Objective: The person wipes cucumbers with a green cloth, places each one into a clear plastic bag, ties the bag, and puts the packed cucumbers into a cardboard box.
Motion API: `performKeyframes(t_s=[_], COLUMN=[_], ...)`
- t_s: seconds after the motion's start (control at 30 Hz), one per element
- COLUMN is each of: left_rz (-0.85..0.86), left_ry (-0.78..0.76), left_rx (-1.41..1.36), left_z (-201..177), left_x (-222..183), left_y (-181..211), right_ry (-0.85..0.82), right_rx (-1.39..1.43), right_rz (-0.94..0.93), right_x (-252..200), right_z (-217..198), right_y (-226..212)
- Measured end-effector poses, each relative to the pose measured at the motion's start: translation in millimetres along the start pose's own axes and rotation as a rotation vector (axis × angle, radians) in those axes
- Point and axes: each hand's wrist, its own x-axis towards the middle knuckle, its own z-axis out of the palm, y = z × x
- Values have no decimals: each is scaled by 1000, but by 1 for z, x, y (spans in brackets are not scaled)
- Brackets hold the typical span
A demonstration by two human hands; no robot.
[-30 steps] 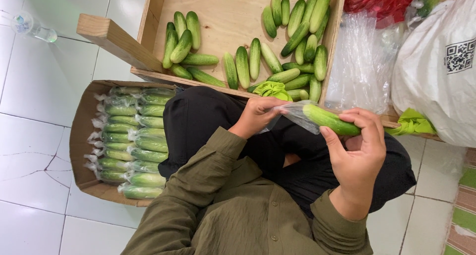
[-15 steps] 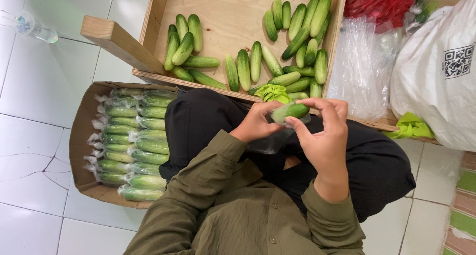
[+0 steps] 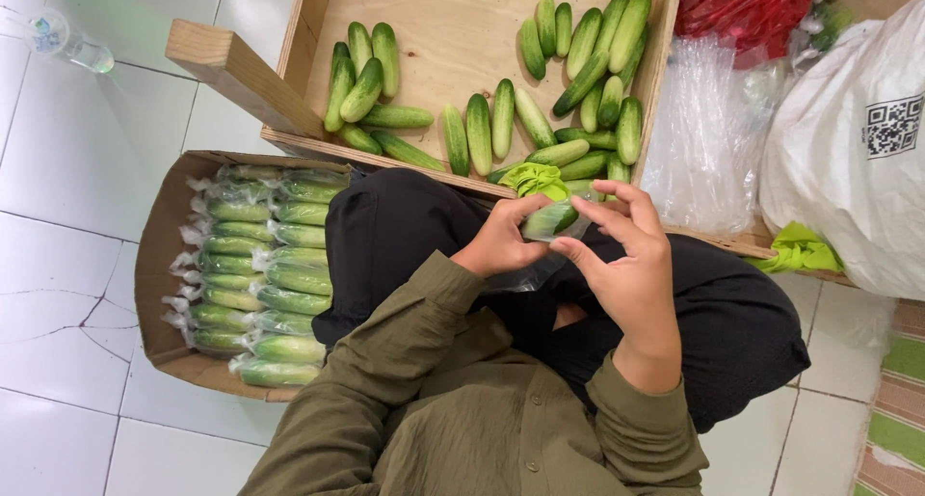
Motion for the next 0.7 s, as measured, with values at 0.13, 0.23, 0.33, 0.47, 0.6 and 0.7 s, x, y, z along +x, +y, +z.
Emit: performKeyframes(t_s=[0.13,0.23,0.33,0.47,0.6,0.7], left_rz=[40,45,28,41,-75,-139], left_ry=[15,31,10,-26,-102,-105], left_rx=[1,6,-31,-61,-53,85], left_z=[1,0,4,3,5,4], left_x=[-2,0,2,3,5,9], left_y=[-1,11,19,19,29,33], right_ry=[-30,12,107,167,228,295], right_rx=[8,42,123,143,145,228], right_rz=[19,32,48,-16,-106,-115], right_x=[-1,-1,-2,3,8,12], right_z=[5,9,9,7,0,-11], right_y=[-3,-2,4,-6,-13,-24])
